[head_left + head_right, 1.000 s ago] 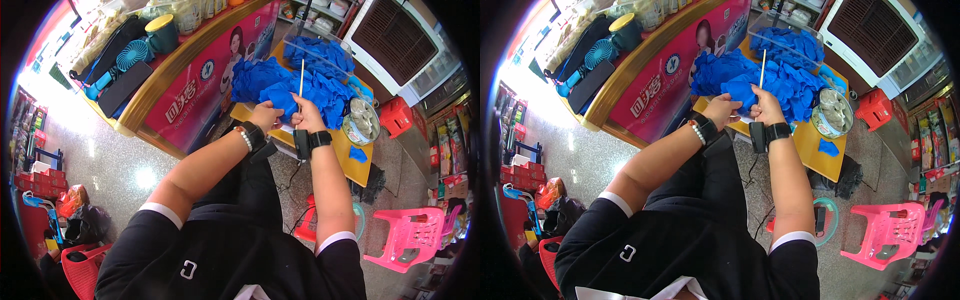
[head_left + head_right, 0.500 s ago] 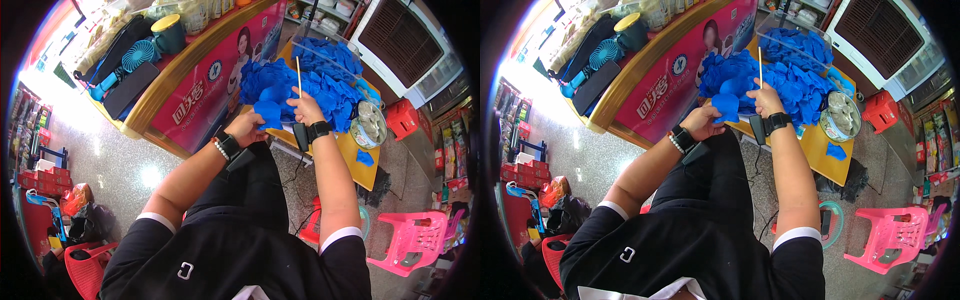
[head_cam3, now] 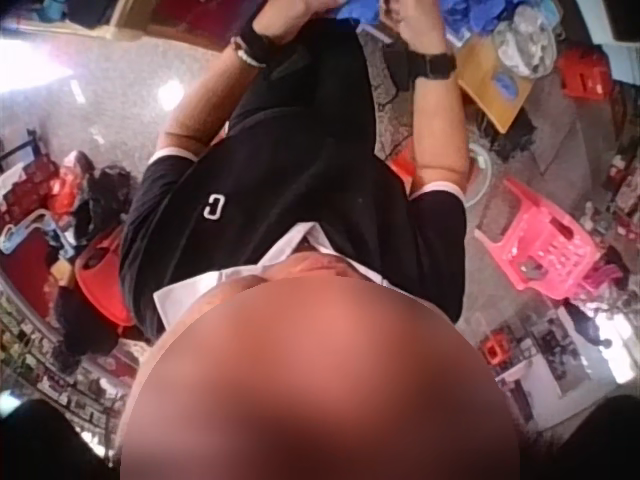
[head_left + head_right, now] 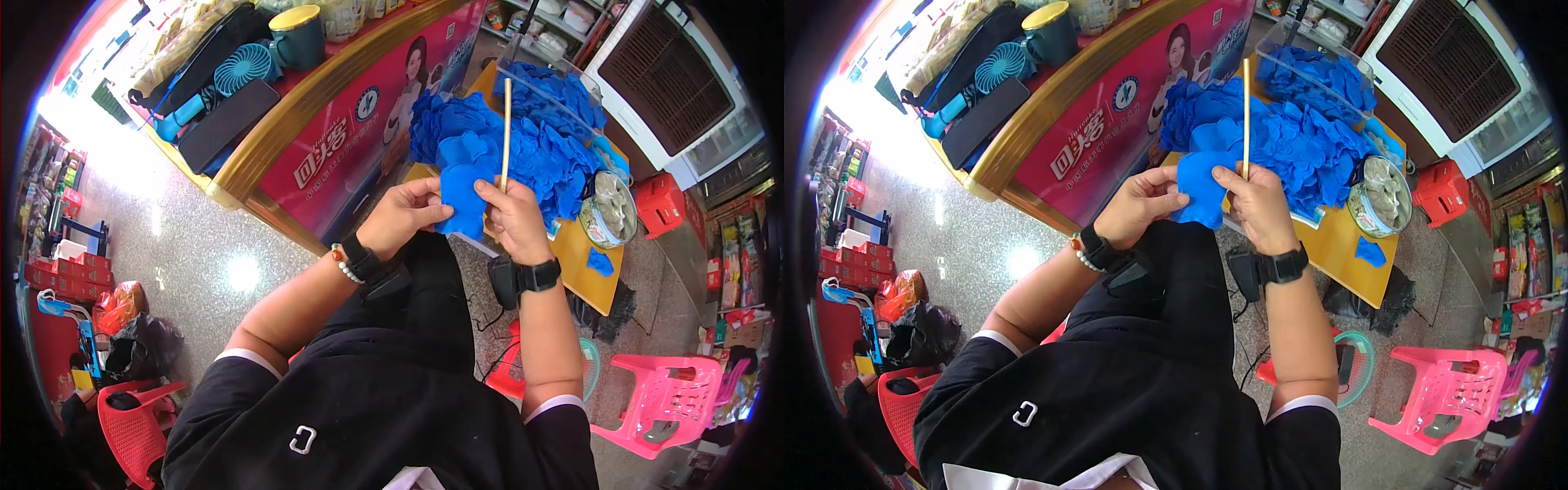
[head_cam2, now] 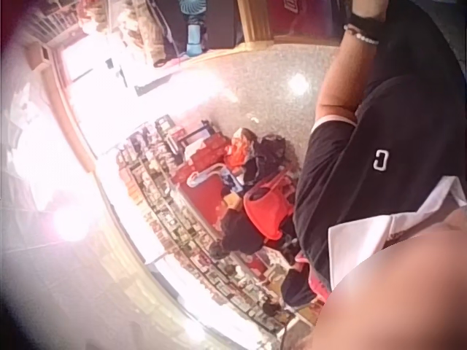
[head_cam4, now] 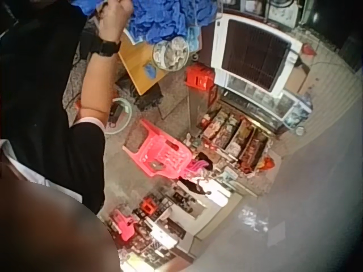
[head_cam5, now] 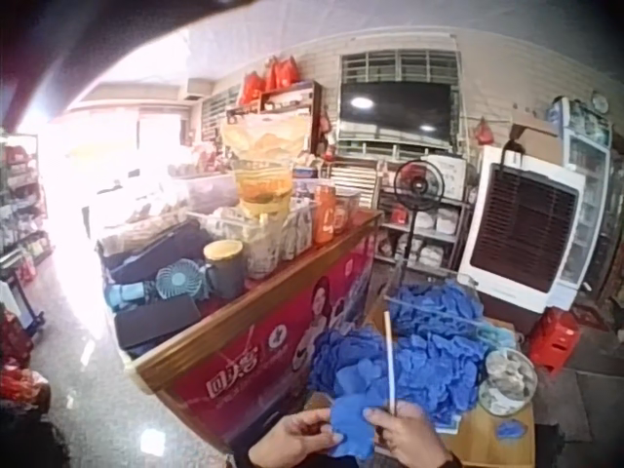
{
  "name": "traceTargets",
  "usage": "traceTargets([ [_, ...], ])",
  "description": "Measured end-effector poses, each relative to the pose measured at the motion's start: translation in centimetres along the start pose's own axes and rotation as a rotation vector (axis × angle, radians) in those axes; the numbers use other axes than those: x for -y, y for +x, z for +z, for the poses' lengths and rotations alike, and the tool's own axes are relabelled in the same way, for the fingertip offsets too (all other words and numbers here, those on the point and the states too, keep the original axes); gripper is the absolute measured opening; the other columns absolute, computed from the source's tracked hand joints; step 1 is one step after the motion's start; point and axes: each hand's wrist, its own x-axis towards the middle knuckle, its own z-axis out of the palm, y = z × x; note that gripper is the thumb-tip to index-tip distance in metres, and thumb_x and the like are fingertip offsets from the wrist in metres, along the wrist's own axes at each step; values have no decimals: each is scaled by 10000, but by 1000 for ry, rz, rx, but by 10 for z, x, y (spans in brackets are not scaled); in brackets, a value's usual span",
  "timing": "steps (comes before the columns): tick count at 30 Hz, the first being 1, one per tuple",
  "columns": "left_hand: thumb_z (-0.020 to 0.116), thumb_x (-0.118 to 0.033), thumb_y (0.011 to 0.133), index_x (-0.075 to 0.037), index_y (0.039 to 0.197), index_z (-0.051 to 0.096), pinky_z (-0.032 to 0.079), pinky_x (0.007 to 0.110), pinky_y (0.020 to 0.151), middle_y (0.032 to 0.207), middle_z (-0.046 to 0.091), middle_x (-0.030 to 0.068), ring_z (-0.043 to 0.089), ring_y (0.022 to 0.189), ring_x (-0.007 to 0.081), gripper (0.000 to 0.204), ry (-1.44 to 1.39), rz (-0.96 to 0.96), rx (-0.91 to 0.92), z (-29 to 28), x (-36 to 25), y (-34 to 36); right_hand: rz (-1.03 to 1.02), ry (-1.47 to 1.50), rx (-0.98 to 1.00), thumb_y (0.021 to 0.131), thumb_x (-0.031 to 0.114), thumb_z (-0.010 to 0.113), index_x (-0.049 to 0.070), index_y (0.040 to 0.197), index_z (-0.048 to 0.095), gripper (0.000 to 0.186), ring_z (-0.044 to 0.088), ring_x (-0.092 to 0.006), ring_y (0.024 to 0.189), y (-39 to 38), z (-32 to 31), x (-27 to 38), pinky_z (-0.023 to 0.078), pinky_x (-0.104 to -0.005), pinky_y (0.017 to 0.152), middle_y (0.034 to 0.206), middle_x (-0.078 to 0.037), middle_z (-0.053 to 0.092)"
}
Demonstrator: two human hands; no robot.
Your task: Rolling and securing blue paper strips onto a thin wooden stick to create a decorative flower-like structure.
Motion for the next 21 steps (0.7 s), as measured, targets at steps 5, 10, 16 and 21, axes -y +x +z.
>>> traceTargets([
  [5,631,-139,886,-51,1025,635,462,200,687,856,626,-15,565,733,56,165,-127,-76,-101,13,-9,-28,-168,-73,-45,822,170,705,91,796,592,141,364,-1,457,-40,19,4,254,-167,410,611,75,494],
  [10,636,-148,883,-63,872,646,453,207,652,784,617,-19,551,693,58,87,-12,-12,-52,25,-13,-47,-284,-116,-24,835,175,697,75,843,621,125,356,0,461,-62,15,-12,249,-171,411,636,71,522],
  [16,672,-127,854,-75,781,624,442,206,624,737,607,-26,538,657,54,101,67,88,-61,37,-17,-70,-312,0,96,851,165,678,16,1005,640,218,602,-84,730,-99,42,-12,493,-221,674,844,-39,659],
  [21,710,-121,820,-76,770,618,464,206,615,732,614,-18,561,650,61,114,9,100,-11,46,-19,-85,-409,-69,108,864,165,662,14,961,653,179,598,-83,713,-114,46,-13,488,-222,648,839,-34,660],
])
